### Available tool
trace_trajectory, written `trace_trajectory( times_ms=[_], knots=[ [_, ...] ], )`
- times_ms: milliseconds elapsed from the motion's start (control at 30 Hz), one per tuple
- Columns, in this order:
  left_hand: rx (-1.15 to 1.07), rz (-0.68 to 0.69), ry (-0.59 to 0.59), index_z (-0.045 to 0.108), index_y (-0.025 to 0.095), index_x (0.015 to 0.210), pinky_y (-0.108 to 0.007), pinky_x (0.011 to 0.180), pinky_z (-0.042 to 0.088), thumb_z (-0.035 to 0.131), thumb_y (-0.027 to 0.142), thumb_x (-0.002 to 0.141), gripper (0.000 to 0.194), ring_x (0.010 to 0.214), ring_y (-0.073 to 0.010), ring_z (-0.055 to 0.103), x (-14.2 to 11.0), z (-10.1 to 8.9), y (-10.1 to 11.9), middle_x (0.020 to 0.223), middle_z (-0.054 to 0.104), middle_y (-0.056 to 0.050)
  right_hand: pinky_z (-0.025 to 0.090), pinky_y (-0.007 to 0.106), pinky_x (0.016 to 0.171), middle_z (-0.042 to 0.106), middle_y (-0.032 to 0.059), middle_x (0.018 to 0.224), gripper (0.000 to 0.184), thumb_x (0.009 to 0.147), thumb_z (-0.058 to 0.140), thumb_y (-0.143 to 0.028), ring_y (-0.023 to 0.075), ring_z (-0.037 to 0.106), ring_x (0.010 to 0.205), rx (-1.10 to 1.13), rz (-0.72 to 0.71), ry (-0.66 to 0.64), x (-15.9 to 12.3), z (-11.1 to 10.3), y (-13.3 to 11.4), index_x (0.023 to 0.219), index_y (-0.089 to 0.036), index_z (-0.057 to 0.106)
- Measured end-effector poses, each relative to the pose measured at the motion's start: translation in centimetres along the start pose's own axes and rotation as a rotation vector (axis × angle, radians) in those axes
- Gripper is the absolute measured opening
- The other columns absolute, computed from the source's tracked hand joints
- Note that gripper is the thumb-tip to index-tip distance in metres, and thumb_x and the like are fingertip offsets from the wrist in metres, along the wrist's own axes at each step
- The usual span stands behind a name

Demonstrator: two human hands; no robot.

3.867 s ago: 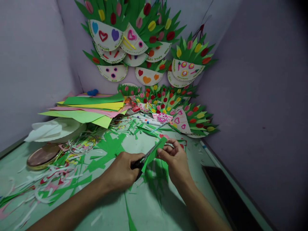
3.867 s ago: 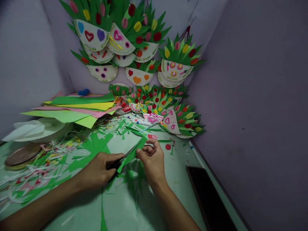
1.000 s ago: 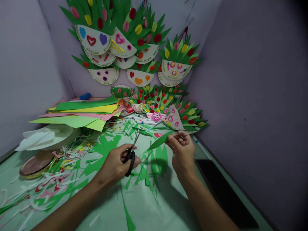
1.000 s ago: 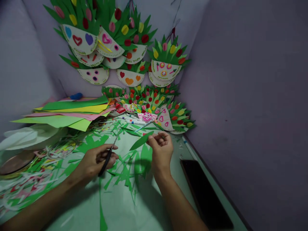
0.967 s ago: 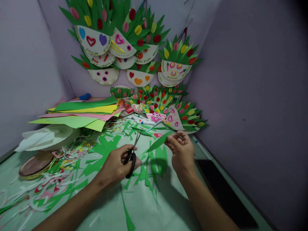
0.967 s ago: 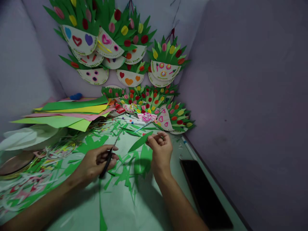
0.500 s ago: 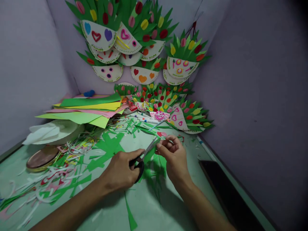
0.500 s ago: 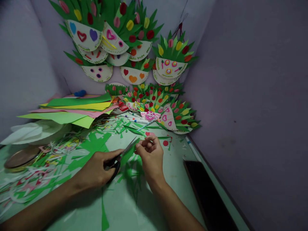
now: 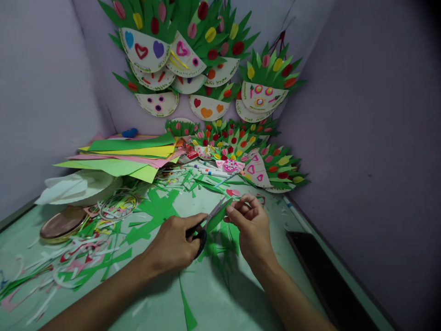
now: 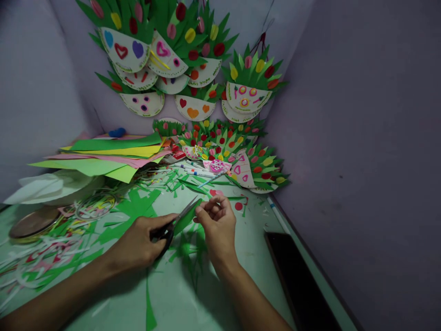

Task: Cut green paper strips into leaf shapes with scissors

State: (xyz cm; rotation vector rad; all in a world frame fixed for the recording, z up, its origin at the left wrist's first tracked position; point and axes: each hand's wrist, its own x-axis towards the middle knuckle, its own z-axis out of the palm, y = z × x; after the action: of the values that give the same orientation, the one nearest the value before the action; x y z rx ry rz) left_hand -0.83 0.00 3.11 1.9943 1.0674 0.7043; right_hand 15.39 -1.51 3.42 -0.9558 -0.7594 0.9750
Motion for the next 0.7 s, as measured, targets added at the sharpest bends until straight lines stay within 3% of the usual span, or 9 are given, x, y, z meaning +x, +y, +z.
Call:
trace_trajectory(
  times_ms=[267,700],
  knots=[
    [-0.029,0.019,0.012,0.067,0.016,0.104,-0.018,0.059,0.043,0.048,0.013,0.066,0.042,0.06,-0.0135,0.056,0.04,0.01,-0.21,0.056,0.059,0.003,0.049,0.02,0.051,0.055,-0.0082,0.062,0.035,0.059,0.073,-0.018,0.0075,0.05,0.057,0.012,0.011,0.0,0.11,-0.03,0.24,0.079,-0.021,0.045],
    [-0.051,0.016,-0.081,0.066,0.014,0.102,-0.017,0.056,0.041,0.043,0.009,0.067,0.042,0.062,-0.0125,0.055,0.04,-0.31,0.03,0.066,0.063,0.001,0.049,0.02,0.05,0.057,-0.0084,0.062,0.036,0.058,0.074,-0.018,0.0072,0.052,0.056,0.009,0.025,0.015,0.31,-0.09,0.32,0.078,-0.021,0.045]
  ],
)
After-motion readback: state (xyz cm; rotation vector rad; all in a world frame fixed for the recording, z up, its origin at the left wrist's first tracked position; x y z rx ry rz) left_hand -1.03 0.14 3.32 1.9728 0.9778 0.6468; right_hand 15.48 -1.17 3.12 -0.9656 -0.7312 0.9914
